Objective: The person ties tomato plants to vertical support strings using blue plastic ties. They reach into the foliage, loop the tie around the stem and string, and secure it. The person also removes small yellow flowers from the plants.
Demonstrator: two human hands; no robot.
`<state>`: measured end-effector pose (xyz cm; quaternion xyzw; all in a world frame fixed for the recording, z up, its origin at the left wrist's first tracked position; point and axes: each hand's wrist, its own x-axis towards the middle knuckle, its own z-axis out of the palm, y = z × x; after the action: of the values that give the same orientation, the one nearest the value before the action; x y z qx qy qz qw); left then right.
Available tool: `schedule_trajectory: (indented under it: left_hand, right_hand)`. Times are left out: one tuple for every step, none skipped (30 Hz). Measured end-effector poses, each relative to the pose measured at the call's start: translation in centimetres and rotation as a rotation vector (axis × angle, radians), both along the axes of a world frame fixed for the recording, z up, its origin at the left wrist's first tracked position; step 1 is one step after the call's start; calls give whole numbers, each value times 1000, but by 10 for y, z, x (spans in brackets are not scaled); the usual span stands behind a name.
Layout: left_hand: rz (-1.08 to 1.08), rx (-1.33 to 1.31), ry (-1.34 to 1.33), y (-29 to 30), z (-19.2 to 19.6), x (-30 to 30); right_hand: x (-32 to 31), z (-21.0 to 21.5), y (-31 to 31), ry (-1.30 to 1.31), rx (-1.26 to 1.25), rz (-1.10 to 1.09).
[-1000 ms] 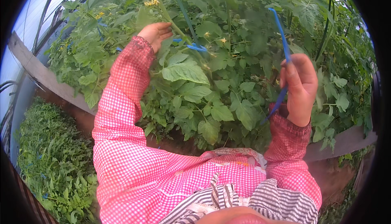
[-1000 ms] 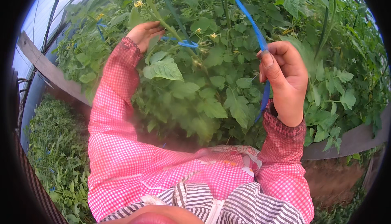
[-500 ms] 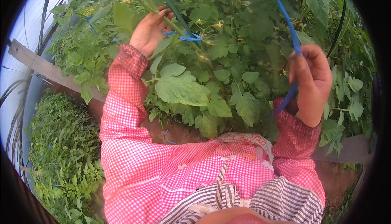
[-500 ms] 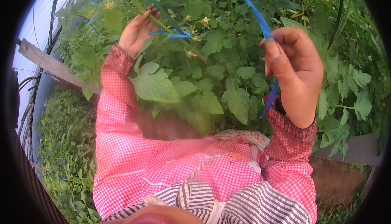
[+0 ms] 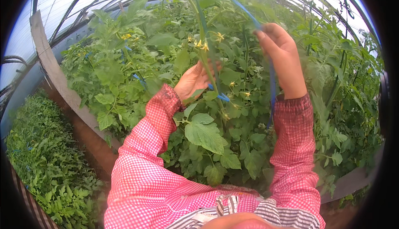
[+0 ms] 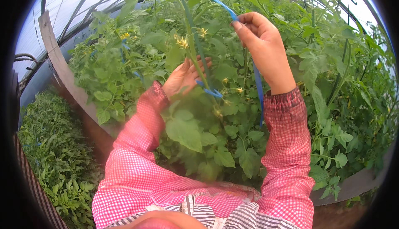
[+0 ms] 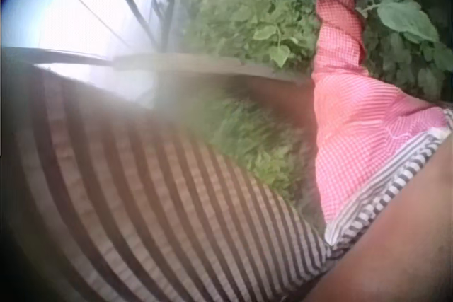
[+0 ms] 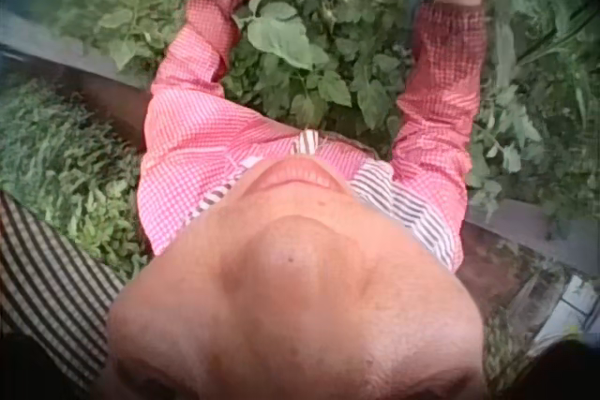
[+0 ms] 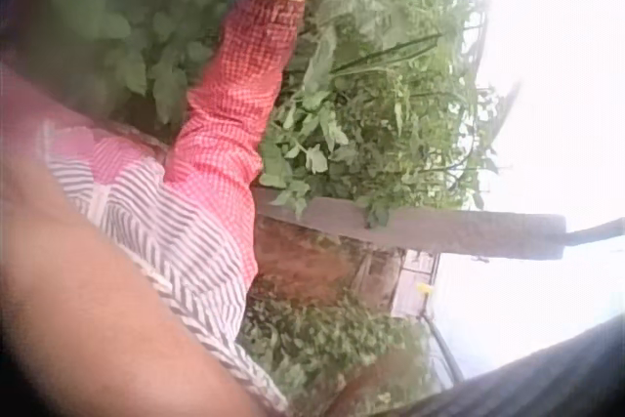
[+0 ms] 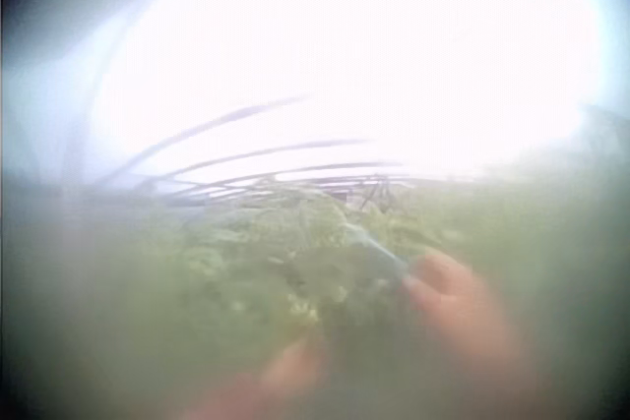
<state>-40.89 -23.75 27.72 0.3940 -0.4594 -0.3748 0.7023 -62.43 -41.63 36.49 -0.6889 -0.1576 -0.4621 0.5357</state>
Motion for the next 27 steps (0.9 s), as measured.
schedule_trajectory:
  left_hand:
    - [-22,-8,29,-1,-1,3]
    - [1,-3,63,-3,-2,5]
    - [21,11,40,-6,-3,7]
    - [57,29,37,-10,-4,9]
    - [83,42,25,-14,-5,10]
    - [56,50,30,-17,-5,12]
    - [69,68,49,-20,-6,14]
    - [80,86,59,-24,-5,15]
    - [90,105,66,-27,-5,17]
    - [83,117,59,-29,-5,20]
    - [75,130,52,-31,-5,21]
    - [62,144,47,-33,-4,23]
    - [57,161,49,-35,-4,24]
    - [48,178,55,-36,-3,25]
    - [42,196,63,-37,-3,26]
    - [24,191,60,-37,-3,26]
    - [10,185,56,-36,-3,26]
    - [7,196,55,-35,-3,26]
    - [-1,182,39,-34,-2,26]
    - [2,187,29,-31,-3,25]
    - [-7,175,15,-28,-3,24]
    - [4,180,30,-26,-3,22]
    - [3,169,43,-23,-2,20]
    - [1,158,55,-20,-2,17]
    - [11,168,67,-17,0,14]
    - [21,176,78,-14,3,11]
    - [40,197,96,-10,8,8]
  right_hand:
    - [17,15,0,15,-44,-82]
    - [34,30,1,-28,-130,-110]
    - [49,44,0,-4,-163,-157]
    - [63,56,-1,15,-201,-206]
    - [77,69,-3,4,-274,-283]
    - [92,80,-4,4,-338,-374]
    - [105,88,-5,-13,-399,-408]
    - [118,95,-7,-20,-449,-457]
    - [129,102,-8,-19,-487,-517]
    - [140,109,-9,11,-526,-516]
    - [150,115,-10,52,-553,-526]
    - [158,121,-11,106,-571,-539]
    - [164,127,-11,140,-629,-580]
    - [170,133,-11,186,-680,-623]
    - [173,139,-11,226,-722,-663]
    - [178,140,-8,182,-642,-592]
    - [178,142,-7,242,-652,-591]
    - [178,145,-6,300,-662,-587]
    - [178,145,-4,357,-672,-583]
    - [175,146,-4,321,-701,-463]
    - [173,144,-4,278,-701,-497]
    - [171,142,-4,235,-701,-529]
    - [170,140,-4,194,-701,-561]
    - [165,136,-8,219,-544,-455]
    - [164,135,-9,247,-523,-457]
    - [162,135,-12,274,-504,-459]
    - [160,134,-15,297,-486,-463]
